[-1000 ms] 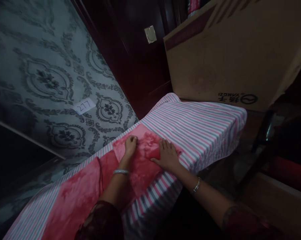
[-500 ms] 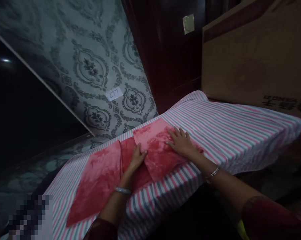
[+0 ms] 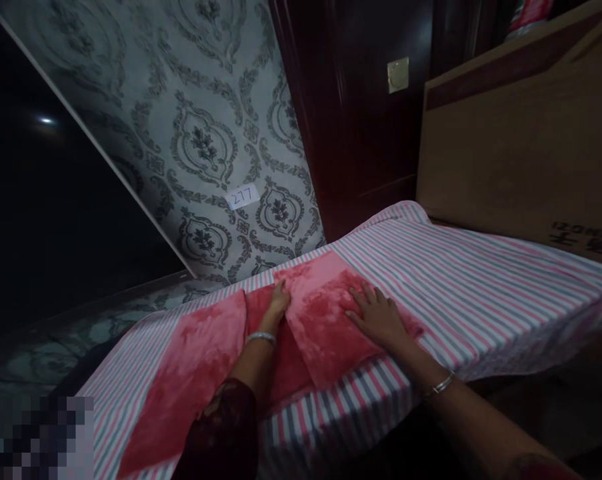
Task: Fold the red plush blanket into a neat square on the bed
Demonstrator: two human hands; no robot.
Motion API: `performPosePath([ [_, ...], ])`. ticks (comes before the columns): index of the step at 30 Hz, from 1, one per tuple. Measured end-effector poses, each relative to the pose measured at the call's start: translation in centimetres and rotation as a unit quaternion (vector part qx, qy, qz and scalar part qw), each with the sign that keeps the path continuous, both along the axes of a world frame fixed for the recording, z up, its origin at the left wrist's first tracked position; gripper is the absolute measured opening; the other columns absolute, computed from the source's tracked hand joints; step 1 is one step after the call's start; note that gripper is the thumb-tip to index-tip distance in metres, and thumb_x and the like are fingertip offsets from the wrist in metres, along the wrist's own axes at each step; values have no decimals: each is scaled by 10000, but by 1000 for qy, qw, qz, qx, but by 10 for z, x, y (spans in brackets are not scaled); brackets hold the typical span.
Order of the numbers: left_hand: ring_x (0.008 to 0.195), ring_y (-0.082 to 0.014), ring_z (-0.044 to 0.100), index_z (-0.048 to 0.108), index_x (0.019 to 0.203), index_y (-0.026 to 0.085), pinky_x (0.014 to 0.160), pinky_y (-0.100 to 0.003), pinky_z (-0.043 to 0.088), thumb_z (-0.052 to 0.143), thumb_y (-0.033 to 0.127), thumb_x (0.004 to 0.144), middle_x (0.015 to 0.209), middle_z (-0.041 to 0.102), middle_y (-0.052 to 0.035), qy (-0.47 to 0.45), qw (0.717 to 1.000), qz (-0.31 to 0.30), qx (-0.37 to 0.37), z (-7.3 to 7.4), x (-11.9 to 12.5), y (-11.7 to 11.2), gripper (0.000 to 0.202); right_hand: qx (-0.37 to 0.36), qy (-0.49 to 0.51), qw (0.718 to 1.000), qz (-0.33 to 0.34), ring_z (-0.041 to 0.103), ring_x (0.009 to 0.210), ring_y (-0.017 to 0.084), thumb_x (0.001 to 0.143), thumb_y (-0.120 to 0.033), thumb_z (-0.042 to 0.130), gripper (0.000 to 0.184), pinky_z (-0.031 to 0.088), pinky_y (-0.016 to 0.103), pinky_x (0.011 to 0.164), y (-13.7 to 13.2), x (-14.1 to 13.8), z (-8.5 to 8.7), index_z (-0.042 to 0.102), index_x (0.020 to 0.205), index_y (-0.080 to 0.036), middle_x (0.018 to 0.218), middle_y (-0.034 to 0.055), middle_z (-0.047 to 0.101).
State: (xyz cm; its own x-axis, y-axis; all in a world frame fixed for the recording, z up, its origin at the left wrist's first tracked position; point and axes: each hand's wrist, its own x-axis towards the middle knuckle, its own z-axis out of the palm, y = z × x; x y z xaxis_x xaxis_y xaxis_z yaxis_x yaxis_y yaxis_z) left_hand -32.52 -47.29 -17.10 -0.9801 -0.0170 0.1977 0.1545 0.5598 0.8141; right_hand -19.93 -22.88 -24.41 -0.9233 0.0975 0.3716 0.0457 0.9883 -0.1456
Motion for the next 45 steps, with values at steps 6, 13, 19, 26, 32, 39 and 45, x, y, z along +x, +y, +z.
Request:
performPosePath([
  [6, 997, -251, 697, 548, 1380, 166, 866, -356, 560, 592, 112, 786, 1267, 682, -139, -31, 999, -1, -17, 8, 7, -7, 597, -27, -31, 999, -3, 397, 1382, 382, 960, -615, 287, 679, 396, 588, 1043, 7, -6, 3, 396, 1530, -262, 1589, 143, 354],
  [13, 1522, -388, 126, 429, 1501, 231, 1217, -559, 167, 653, 465, 840, 1648, 243, -129, 13, 963, -78, -258, 5, 46, 13, 736, -7, -11, 1000, 28, 243, 1469, 377, 982, -577, 273, 648, 301, 623, 1108, 0, -25, 26, 383, 1540, -267, 1623, 94, 303],
  [19, 1523, -423, 50, 303, 1559, 321, 1162, -708, 109, 466, 659, 895, 1671, 151, -105, 11, 923, -124, -364, -23, 70, 22, 763, 4, -24, 999, 20, 301, 1428, 404, 949, -626, 302, 654, 391, 670, 1012, -1, -34, -4, 390, 1529, -337, 1621, 58, 316],
  [26, 1459, -308, 341, 573, 1390, 263, 1184, -493, 304, 526, 459, 928, 1538, 462, -83, -28, 944, -179, -277, 1, 75, -3, 504, -7, -25, 1000, 18, 331, 1410, 408, 946, -626, 267, 666, 424, 658, 989, -1, -28, 0, 425, 1514, -315, 1618, 65, 321],
  [32, 1278, -335, 488, 617, 1256, 161, 1073, -444, 403, 602, 348, 881, 1331, 558, -173, 31, 923, -6, -384, 25, 119, -72, 419, -27, -44, 998, 19, 319, 1412, 423, 932, -648, 277, 707, 398, 664, 1007, -2, -24, 4, 420, 1521, -283, 1627, 70, 299],
  [39, 1168, -340, 592, 551, 1270, 98, 920, -389, 477, 640, 316, 868, 1289, 564, -229, -91, 910, 93, -393, 16, 112, -106, 466, -34, -37, 998, 25, 338, 1394, 430, 932, -648, 290, 701, 398, 672, 994, -2, -24, 5, 441, 1508, -278, 1618, 81, 315],
  [45, 1026, -290, 680, 665, 1093, 141, 818, -305, 496, 766, 286, 757, 1165, 674, -179, -108, 927, 95, -347, 27, 90, -119, 379, -34, -16, 999, 33, 342, 1387, 435, 921, -654, 293, 697, 414, 680, 970, -1, -26, 1, 444, 1504, -303, 1597, 77, 359],
])
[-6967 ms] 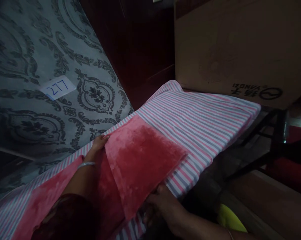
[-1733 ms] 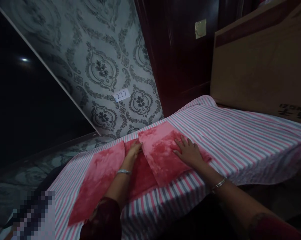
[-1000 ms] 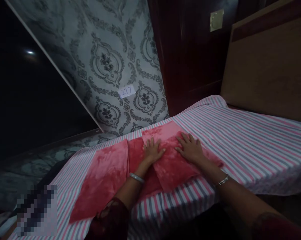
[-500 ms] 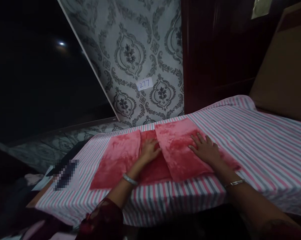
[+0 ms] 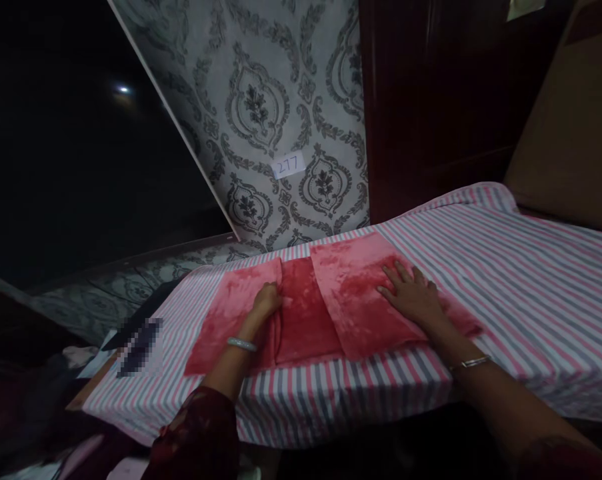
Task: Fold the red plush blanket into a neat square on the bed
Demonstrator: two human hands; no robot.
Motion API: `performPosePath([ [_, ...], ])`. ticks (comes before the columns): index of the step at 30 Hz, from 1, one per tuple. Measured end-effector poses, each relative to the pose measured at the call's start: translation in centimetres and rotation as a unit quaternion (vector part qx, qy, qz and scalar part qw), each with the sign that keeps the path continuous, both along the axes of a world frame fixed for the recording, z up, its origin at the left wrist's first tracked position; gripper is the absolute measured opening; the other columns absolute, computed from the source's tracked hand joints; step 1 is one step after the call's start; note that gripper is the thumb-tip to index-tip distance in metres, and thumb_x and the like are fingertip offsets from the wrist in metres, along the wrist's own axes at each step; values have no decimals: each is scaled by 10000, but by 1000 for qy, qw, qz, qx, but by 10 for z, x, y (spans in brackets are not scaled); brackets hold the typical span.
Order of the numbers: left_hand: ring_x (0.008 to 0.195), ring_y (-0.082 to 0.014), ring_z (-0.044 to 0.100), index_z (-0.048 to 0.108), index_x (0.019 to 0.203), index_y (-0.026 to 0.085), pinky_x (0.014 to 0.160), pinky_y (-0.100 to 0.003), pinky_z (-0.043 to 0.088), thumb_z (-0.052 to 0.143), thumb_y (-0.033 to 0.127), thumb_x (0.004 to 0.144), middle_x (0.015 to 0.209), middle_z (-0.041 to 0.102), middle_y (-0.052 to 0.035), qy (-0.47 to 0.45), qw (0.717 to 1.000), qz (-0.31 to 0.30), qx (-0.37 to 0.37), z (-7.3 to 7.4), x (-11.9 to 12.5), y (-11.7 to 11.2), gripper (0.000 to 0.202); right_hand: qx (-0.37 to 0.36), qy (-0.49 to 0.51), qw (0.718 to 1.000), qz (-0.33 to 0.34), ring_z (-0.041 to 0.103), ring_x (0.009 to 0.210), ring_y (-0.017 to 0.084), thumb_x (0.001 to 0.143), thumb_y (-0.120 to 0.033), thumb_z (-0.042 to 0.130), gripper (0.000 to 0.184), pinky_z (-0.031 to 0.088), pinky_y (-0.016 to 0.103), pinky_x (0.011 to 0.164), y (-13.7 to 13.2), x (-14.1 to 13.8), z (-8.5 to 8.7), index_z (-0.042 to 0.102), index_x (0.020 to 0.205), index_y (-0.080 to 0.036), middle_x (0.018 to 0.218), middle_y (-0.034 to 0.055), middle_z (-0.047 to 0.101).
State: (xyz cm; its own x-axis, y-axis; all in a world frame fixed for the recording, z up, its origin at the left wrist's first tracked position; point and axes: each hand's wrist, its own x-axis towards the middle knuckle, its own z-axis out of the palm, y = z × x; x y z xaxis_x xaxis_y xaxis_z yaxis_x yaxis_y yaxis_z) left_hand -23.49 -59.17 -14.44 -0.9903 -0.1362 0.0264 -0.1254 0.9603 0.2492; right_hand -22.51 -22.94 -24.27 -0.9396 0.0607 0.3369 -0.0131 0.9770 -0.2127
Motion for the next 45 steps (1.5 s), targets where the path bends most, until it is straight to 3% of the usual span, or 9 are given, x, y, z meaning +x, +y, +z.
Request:
performPosePath([
  [6, 1030, -253, 679, 672, 1143, 162, 839, -295, 491, 568, 113, 818, 1197, 671, -168, 36, 999, -22, 1, 9, -7, 17, 344, -3, 9, 1000, 0, 331, 1399, 433, 925, -647, 296, 688, 402, 682, 980, -1, -2, -5, 451, 1498, -298, 1603, 74, 348],
  [13, 971, -276, 689, 722, 1043, 169, 827, -326, 513, 606, 302, 863, 1060, 723, -158, 37, 997, -63, -8, 0, -3, 34, 252, 11, -4, 1000, -6, 331, 1412, 400, 948, -625, 299, 663, 410, 644, 1006, -3, 0, 1, 429, 1513, -303, 1615, 63, 326],
  [17, 1251, -291, 566, 584, 1351, 161, 1042, -400, 425, 382, 293, 972, 1323, 619, -197, 86, 994, -66, -29, 10, -20, 23, 449, 14, -7, 1000, -6, 308, 1425, 392, 957, -618, 310, 664, 403, 634, 1023, -3, 0, 2, 414, 1522, -285, 1628, 65, 297],
  [23, 1504, -395, 188, 349, 1543, 266, 1163, -648, 199, 425, 526, 936, 1643, 264, -108, 13, 993, -63, -104, -24, -41, 18, 665, 15, -5, 1000, -11, 310, 1426, 394, 959, -617, 323, 652, 392, 646, 1031, -4, 1, 2, 406, 1524, -302, 1631, 57, 290],
  [26, 1516, -386, 153, 308, 1561, 286, 1176, -649, 167, 371, 550, 949, 1658, 226, -82, 1, 991, -55, -118, -37, -45, 19, 670, 14, -7, 1000, -2, 306, 1426, 403, 959, -625, 318, 660, 403, 651, 1015, -3, 0, 3, 404, 1525, -298, 1629, 68, 293],
  [32, 1482, -385, 250, 381, 1528, 268, 1147, -640, 248, 397, 520, 952, 1612, 343, -100, 54, 990, -71, -107, -37, -44, 19, 628, -4, 28, 1000, 12, 328, 1399, 439, 961, -558, 377, 603, 355, 708, 1008, 0, 3, 10, 493, 1467, -251, 1575, 125, 386],
  [35, 1418, -351, 372, 493, 1451, 215, 1131, -566, 312, 421, 442, 957, 1518, 475, -135, 118, 984, -92, -97, -39, -42, 18, 549, -54, 88, 992, 79, 382, 1390, 390, 978, -482, 407, 519, 326, 641, 1088, -8, 27, 20, 595, 1365, -192, 1485, 161, 496],
  [40, 1293, -262, 511, 598, 1328, 164, 1103, -410, 369, 445, 333, 948, 1379, 605, -130, 169, 974, -133, -76, -43, -39, 15, 443, -94, 93, 937, 325, 403, 1406, 311, 924, -579, 549, 634, 341, 521, 1143, -44, 92, 31, 521, 1446, -222, 1551, 132, 422],
  [45, 1221, -274, 560, 628, 1279, 154, 1044, -407, 408, 465, 308, 934, 1295, 653, -137, 175, 972, -141, -66, -41, -40, 15, 411, -121, 35, 916, 381, 493, 1345, 274, 993, -467, 480, 471, 364, 518, 1133, -60, 106, 23, 593, 1384, -230, 1431, 118, 569],
])
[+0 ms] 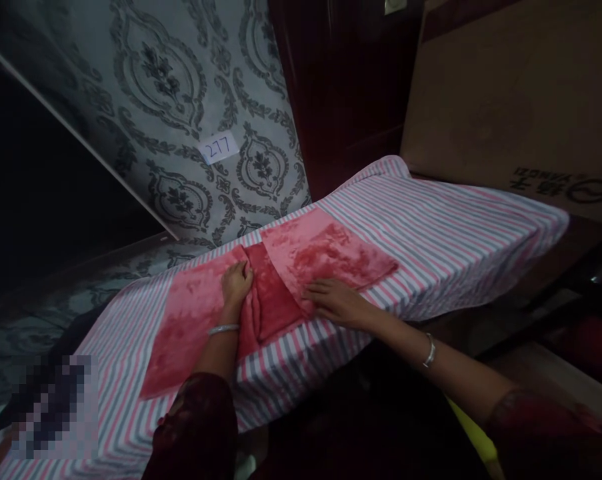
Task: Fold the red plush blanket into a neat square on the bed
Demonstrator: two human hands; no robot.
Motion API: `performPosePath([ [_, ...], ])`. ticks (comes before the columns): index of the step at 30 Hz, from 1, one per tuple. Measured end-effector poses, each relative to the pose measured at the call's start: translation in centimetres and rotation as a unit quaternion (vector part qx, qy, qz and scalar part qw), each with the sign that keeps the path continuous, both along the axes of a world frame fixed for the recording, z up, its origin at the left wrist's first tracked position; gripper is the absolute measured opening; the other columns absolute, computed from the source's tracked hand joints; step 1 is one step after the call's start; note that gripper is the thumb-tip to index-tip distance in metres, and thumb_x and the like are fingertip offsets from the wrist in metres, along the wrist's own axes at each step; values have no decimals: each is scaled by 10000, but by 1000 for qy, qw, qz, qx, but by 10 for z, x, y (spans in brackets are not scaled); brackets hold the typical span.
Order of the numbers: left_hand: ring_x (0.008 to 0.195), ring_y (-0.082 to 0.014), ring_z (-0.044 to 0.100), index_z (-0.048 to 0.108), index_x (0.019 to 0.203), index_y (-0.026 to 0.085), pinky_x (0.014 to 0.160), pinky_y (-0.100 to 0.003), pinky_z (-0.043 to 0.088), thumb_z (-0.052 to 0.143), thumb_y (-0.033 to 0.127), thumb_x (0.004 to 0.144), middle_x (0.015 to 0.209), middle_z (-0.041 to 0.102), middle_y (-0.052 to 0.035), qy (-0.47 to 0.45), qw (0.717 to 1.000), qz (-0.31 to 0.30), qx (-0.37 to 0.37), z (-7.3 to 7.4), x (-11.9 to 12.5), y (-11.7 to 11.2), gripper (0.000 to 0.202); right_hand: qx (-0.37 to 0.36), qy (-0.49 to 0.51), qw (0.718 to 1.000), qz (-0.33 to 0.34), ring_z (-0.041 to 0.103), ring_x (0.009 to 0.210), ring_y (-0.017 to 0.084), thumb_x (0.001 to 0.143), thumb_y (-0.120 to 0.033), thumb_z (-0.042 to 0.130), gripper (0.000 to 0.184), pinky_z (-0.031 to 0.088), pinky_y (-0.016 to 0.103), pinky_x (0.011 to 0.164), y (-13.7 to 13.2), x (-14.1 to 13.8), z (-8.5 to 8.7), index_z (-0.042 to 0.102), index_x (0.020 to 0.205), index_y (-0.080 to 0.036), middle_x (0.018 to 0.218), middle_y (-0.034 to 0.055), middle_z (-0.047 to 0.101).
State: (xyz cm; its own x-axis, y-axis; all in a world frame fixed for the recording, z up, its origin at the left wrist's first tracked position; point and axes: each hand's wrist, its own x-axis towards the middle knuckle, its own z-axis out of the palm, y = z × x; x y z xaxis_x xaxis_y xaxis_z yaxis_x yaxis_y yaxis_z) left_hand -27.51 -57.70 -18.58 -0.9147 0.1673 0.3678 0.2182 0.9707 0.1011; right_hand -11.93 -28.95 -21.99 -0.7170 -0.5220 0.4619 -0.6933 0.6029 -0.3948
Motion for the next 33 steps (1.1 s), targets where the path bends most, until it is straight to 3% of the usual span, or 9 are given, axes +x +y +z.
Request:
performPosePath([
  [4, 1203, -270, 570, 639, 1261, 178, 1032, -405, 411, 472, 308, 934, 1266, 667, -125, 8, 1000, -4, 8, -1, 0, 0, 389, -102, -32, 993, -45, 632, 1177, 247, 1034, -470, 356, 459, 469, 469, 1047, 0, -10, -7, 702, 1214, -229, 1210, 100, 712],
  [6, 1198, -270, 572, 643, 1253, 180, 1028, -406, 411, 467, 306, 937, 1263, 669, -124, 10, 1000, -4, 11, -1, 0, -1, 383, -116, -40, 990, -66, 639, 1165, 252, 1026, -474, 374, 444, 490, 460, 1017, -2, -9, -10, 707, 1196, -235, 1192, 95, 719],
  [10, 1193, -271, 574, 638, 1258, 171, 1023, -401, 415, 477, 305, 930, 1269, 669, -123, 7, 1000, -2, 14, -1, 0, -1, 389, -35, 2, 997, -75, 522, 1313, 313, 892, -410, 618, 536, 406, 539, 1080, -11, -1, -17, 586, 1385, -200, 1393, 140, 598],
  [14, 1202, -273, 570, 634, 1265, 183, 1029, -411, 411, 472, 302, 933, 1276, 667, -122, 4, 1000, 0, 17, -2, -1, -1, 389, -3, 16, 994, -107, 538, 1290, 290, 884, -211, 541, 511, 423, 527, 1052, -19, 2, -19, 580, 1393, -203, 1394, 133, 598],
  [19, 1214, -275, 563, 632, 1270, 191, 1028, -414, 410, 485, 295, 925, 1278, 663, -121, 2, 1000, 3, 21, -2, 0, -1, 389, -72, 50, 982, -170, 615, 1175, 274, 976, -268, 449, 413, 480, 478, 1005, -32, -2, -9, 616, 1342, -173, 1266, 146, 676],
  [26, 1215, -275, 557, 629, 1269, 190, 1039, -419, 404, 479, 309, 934, 1280, 661, -117, 1, 1000, 4, 20, -2, 0, -1, 385, 29, -23, 995, -98, 477, 1361, 294, 889, -208, 527, 522, 398, 539, 1095, -44, 2, -16, 560, 1406, -154, 1437, 152, 556],
  [30, 1215, -274, 558, 638, 1258, 204, 1035, -418, 404, 483, 306, 934, 1280, 662, -115, 2, 1000, 3, 20, -1, 1, -1, 373, -36, -60, 994, -82, 558, 1283, 289, 984, -304, 419, 427, 454, 510, 1050, -38, -2, -2, 627, 1335, -182, 1340, 132, 639],
  [33, 1230, -271, 552, 629, 1273, 205, 1049, -417, 393, 489, 294, 929, 1308, 650, -116, 1, 1000, 5, 21, -1, 1, -1, 383, -145, -38, 979, -139, 633, 1175, 269, 1032, -364, 316, 450, 512, 460, 985, -36, -9, 19, 647, 1304, -225, 1247, 96, 698],
])
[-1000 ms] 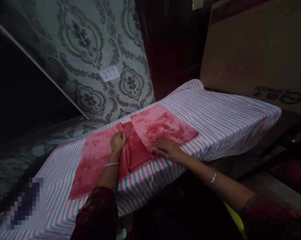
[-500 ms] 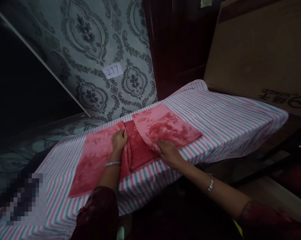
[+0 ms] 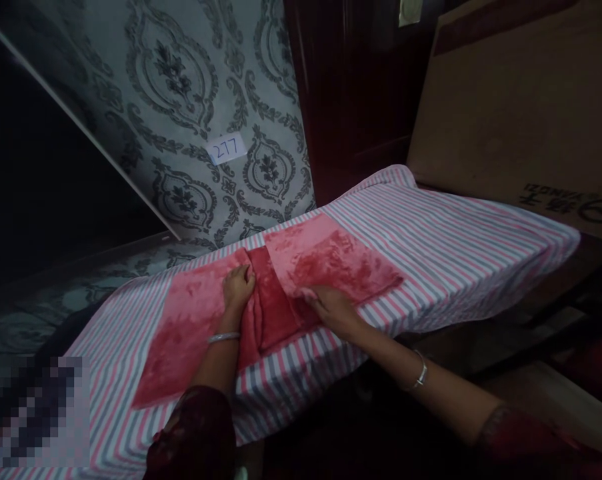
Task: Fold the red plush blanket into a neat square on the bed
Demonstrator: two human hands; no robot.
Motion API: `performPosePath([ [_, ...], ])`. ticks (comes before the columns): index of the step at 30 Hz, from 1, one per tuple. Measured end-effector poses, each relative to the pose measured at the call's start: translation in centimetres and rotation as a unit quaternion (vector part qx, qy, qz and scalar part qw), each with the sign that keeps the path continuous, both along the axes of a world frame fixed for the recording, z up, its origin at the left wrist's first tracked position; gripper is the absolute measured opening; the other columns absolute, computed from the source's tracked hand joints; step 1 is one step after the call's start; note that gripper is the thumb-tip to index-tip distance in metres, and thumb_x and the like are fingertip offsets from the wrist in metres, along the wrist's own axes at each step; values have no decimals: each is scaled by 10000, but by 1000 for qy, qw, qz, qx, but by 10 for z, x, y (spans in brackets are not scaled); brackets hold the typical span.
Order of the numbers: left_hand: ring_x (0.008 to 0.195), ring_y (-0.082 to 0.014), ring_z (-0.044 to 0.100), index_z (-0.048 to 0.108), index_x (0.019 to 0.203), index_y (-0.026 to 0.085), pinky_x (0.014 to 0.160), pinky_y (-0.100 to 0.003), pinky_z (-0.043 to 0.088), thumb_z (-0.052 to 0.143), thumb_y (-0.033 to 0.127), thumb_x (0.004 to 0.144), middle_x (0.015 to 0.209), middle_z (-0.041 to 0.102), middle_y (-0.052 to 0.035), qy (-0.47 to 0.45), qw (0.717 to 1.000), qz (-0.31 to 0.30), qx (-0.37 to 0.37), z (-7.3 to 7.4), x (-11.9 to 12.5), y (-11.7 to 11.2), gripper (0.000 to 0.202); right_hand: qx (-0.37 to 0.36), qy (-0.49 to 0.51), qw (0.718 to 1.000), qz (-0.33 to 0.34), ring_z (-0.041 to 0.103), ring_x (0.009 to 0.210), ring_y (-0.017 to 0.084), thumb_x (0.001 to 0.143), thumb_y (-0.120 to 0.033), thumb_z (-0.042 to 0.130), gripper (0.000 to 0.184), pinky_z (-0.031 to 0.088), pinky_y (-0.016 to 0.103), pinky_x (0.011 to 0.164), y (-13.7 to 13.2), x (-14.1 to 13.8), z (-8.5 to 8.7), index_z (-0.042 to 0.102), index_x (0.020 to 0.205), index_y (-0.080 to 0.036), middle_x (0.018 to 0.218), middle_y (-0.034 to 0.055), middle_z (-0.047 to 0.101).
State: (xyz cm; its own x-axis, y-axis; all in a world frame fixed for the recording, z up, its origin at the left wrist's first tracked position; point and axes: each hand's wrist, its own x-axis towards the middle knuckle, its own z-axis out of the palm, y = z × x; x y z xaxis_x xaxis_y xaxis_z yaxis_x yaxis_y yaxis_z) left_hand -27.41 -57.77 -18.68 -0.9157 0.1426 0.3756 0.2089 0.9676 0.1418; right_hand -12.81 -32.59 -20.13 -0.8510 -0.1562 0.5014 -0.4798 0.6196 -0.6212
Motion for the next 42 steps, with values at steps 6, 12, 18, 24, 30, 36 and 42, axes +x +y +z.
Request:
performPosePath([
  [6, 1212, -273, 564, 624, 1284, 180, 1031, -406, 407, 474, 313, 939, 1294, 659, -120, -7, 1000, 2, -4, 3, 2, 0, 399, 121, 61, 991, -19, 481, 1358, 288, 967, -253, 443, 445, 345, 540, 1135, -19, -5, -5, 584, 1383, -182, 1419, 141, 575],
  [12, 1217, -280, 566, 625, 1288, 161, 1029, -406, 413, 473, 292, 940, 1299, 659, -123, -3, 1000, 2, -12, 4, 2, 1, 401, 238, -43, 970, -7, 421, 1403, 297, 918, -175, 532, 518, 317, 552, 1146, -30, 1, -25, 531, 1436, -161, 1474, 154, 515],
  [18, 1237, -289, 557, 633, 1273, 177, 1045, -429, 411, 487, 311, 933, 1298, 657, -132, -2, 1000, 1, 8, 1, 1, 1, 394, 240, -52, 969, -3, 394, 1420, 300, 967, -307, 503, 498, 286, 569, 1161, -31, 3, -18, 522, 1448, -178, 1484, 145, 507],
  [24, 1175, -266, 608, 683, 1195, 179, 1035, -412, 444, 435, 282, 945, 1242, 690, -120, -2, 999, -14, 48, 7, -10, -1, 367, 245, -27, 969, 9, 376, 1428, 316, 966, -353, 528, 512, 279, 595, 1154, -30, 10, -24, 512, 1458, -214, 1511, 131, 478],
  [30, 1198, -218, 610, 665, 1224, 187, 1055, -357, 444, 440, 219, 950, 1272, 683, -97, -11, 996, -74, 53, 26, -60, 33, 356, 225, -5, 974, 15, 387, 1418, 329, 924, -322, 574, 538, 281, 613, 1149, -30, 8, -33, 523, 1453, -239, 1483, 116, 517],
  [36, 1195, -225, 612, 675, 1156, 160, 1009, -309, 453, 616, 273, 899, 1256, 676, -138, -70, 994, -83, 30, 28, -123, 69, 287, 218, 3, 976, 32, 353, 1439, 341, 873, -319, 624, 659, 294, 620, 1144, -28, 5, -45, 449, 1506, -273, 1532, 108, 456],
  [42, 1039, -245, 677, 696, 1017, 162, 862, -321, 494, 540, 269, 934, 1107, 727, -149, -112, 993, -20, 43, 11, -162, 77, 207, 200, 7, 978, 53, 327, 1453, 354, 856, -358, 653, 747, 291, 628, 1149, -24, 8, -50, 372, 1546, -299, 1562, 102, 406],
])
